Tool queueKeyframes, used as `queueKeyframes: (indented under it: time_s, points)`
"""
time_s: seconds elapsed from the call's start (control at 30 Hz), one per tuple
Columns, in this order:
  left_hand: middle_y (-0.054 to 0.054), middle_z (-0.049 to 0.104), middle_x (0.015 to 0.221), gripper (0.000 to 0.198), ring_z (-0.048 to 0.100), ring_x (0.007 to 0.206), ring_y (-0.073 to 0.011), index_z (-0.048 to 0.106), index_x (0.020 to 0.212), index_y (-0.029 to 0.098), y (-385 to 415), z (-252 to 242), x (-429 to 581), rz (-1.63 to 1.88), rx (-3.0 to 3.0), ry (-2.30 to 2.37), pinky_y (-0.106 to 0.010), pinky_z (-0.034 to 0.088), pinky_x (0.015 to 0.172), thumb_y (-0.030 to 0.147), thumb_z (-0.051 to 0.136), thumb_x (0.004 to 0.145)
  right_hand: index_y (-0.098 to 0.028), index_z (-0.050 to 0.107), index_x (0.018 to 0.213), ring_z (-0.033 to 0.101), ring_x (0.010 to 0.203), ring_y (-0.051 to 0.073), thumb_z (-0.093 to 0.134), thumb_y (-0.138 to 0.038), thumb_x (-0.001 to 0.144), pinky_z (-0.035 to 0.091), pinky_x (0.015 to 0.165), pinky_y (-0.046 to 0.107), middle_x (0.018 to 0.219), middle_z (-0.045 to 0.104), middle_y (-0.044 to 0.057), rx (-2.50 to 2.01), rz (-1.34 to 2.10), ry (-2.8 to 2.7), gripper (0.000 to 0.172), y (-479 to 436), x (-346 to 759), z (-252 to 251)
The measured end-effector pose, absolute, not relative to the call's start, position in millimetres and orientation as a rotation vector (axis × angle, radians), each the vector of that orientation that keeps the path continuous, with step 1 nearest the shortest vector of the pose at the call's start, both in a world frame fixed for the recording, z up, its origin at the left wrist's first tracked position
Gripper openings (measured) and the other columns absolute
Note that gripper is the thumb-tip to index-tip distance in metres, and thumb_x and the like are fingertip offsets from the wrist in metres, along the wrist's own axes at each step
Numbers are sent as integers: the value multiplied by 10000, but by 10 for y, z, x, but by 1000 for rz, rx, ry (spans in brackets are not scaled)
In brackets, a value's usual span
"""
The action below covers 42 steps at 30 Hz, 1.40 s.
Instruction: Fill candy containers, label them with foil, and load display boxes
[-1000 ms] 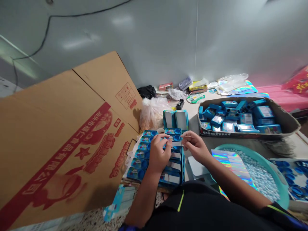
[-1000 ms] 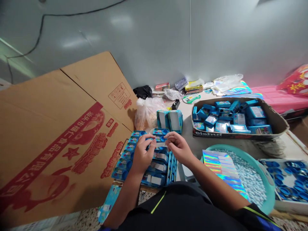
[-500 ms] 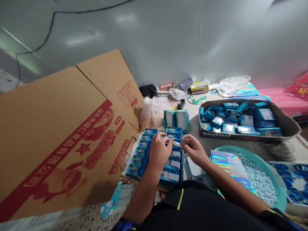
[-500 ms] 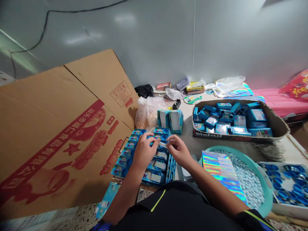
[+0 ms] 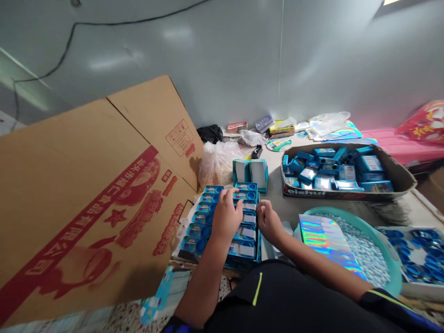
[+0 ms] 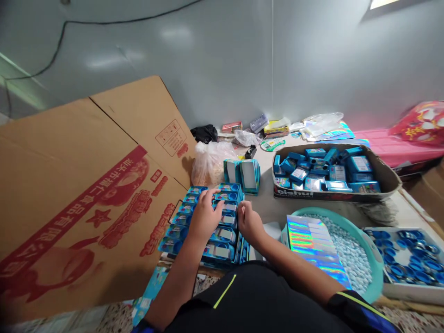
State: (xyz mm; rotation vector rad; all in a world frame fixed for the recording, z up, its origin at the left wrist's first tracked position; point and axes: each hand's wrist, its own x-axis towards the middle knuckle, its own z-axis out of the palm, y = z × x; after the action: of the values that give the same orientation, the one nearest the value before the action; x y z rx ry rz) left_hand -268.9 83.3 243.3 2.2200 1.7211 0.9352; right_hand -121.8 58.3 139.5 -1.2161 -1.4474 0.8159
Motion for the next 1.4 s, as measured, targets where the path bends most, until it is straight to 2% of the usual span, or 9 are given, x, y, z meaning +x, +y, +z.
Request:
queueKeyframes:
  time_s: [0.17,0.27,0.43,0.67,0.87,1.0,1.1,1.23,1.4]
  points:
    - [-114,625,1171,243,618,1152,-272,596,1148,211,890,2422,-2744,962,2201,1670,-446,513,1035,208,600,905,-233,564,947,577,666,207,408,-322,969,400,653,295,736,604,17,-1395,693,-1669,181,420,-786,1074]
    - [-103,627,1163,251,623,1133,-274,615,1137,229,965,2410,-2767,978,2187,1645,-443,506,1044,247,612,886,-179,620,1012,641,862,240,407,-298,956,472,804,328,940,681,105,-1698,528,-1492,250,206,-258,814]
    - [-96,622,1141,280,634,1060,-278,640,1106,227,1112,2404,-2788,978,2225,1642,-446,528,1004,356,612,860,-37,602,1275,592,1190,364,588,-479,912,441,984,404,1248,634,267,-2412,593,-1209,572,-389,566,431]
    - [-39,632,1095,360,646,936,-271,655,1015,268,1160,2439,-2740,1002,2097,1647,-486,589,879,533,634,773,-80,586,1326,542,1282,354,747,-400,801,383,1089,416,1344,613,235,-2308,637,-1085,636,-813,824,169]
    - [-11,657,1048,377,652,880,-253,668,975,271,1142,2490,-2714,1009,2177,1678,-468,610,765,588,610,778,-85,613,1290,651,1077,287,680,-201,740,493,964,378,1185,692,170,-2270,609,-903,566,-709,972,125]
    - [-78,663,1130,312,668,1007,-312,682,1002,206,1088,2573,-2726,1027,2297,1602,-444,618,767,470,642,841,-98,695,1138,688,791,240,601,-171,734,560,769,362,927,733,105,-2155,617,-817,421,-609,1059,347]
    - [-90,639,1222,228,635,1136,-337,685,1035,209,956,2727,-2701,1122,2576,1412,-524,562,971,391,616,916,-132,726,1030,686,826,229,574,-210,804,560,796,359,952,745,95,-2024,569,-853,283,-603,1100,720]
    - [-69,663,1200,191,653,1117,-256,670,1120,223,787,2931,-2634,1094,2742,898,-416,535,1014,294,613,951,-173,734,1047,658,812,212,567,-267,903,538,791,358,1004,747,84,-1826,419,-1145,239,-614,1024,1449]
    - [-100,640,1287,429,604,1230,-250,550,1380,219,720,3076,-2519,1275,2828,699,-404,483,1090,244,620,957,-209,745,1065,667,916,234,504,-177,977,525,815,370,975,751,80,-1593,86,-1658,259,-473,567,2442]
